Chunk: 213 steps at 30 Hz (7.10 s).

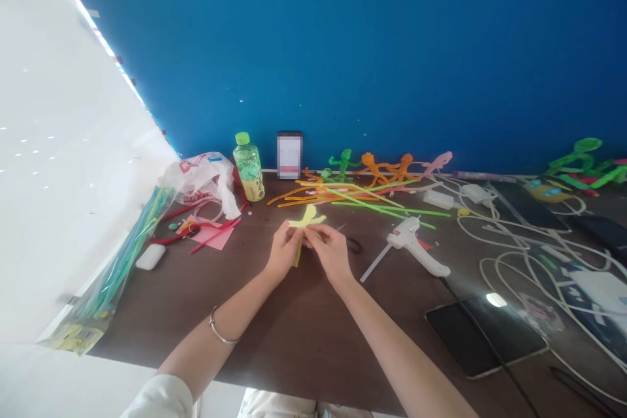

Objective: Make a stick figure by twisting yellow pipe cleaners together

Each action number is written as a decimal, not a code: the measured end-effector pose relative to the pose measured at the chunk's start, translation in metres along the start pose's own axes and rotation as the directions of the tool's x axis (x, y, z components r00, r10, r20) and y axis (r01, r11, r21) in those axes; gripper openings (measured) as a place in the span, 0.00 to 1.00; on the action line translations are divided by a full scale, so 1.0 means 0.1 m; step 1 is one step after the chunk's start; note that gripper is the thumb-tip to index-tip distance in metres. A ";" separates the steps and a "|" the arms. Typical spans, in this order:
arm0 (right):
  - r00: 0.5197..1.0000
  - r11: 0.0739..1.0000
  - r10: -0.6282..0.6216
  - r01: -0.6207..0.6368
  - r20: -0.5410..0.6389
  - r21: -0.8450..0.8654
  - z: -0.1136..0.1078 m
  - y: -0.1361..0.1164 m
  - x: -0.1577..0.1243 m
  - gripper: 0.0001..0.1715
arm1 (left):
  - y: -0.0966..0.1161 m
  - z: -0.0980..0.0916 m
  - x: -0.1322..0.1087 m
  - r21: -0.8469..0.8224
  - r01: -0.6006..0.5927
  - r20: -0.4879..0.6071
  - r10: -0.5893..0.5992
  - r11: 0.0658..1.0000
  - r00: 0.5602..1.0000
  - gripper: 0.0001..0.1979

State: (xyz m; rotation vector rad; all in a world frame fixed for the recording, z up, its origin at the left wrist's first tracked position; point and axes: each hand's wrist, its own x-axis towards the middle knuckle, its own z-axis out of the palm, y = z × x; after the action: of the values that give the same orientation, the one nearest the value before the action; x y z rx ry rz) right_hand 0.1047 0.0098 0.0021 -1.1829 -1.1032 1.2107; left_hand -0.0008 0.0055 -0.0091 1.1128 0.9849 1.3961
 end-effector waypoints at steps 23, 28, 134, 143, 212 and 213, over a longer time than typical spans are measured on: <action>0.995 0.993 -0.081 0.074 -0.065 -0.093 0.09 0.11 -0.03 0.11 | -0.02 0.02 -0.01 0.194 -0.042 -0.151 0.073 0.980 0.986 0.09; 0.996 0.991 -0.076 0.070 -0.053 -0.117 0.08 0.13 -0.01 0.10 | -0.01 0.02 0.00 0.132 -0.007 -0.141 0.026 0.991 0.990 0.10; 0.928 0.969 -0.001 -0.091 0.372 0.231 -0.18 -0.05 0.05 0.10 | 0.20 -0.06 -0.03 -0.482 0.766 0.544 -0.540 0.426 0.643 0.06; 0.990 0.993 -0.053 0.039 0.129 0.110 -0.14 -0.01 0.10 0.11 | 0.05 0.04 -0.10 0.320 -0.118 0.003 0.123 0.940 0.992 0.13; 0.985 0.987 -0.157 0.158 0.078 -0.011 -0.07 -0.03 0.01 0.13 | 0.08 0.01 -0.04 0.045 0.061 -0.042 -0.059 0.997 0.997 0.15; 0.981 0.983 -0.176 0.179 0.078 -0.033 -0.07 -0.02 0.01 0.12 | 0.07 0.01 -0.03 -0.045 0.092 -0.048 -0.094 0.995 0.994 0.15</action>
State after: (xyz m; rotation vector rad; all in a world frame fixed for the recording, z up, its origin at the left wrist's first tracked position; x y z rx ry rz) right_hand 0.1118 0.0108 0.0031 -1.0518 -1.2664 1.1073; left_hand -0.0015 0.0019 -0.0022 0.9927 1.0254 1.3691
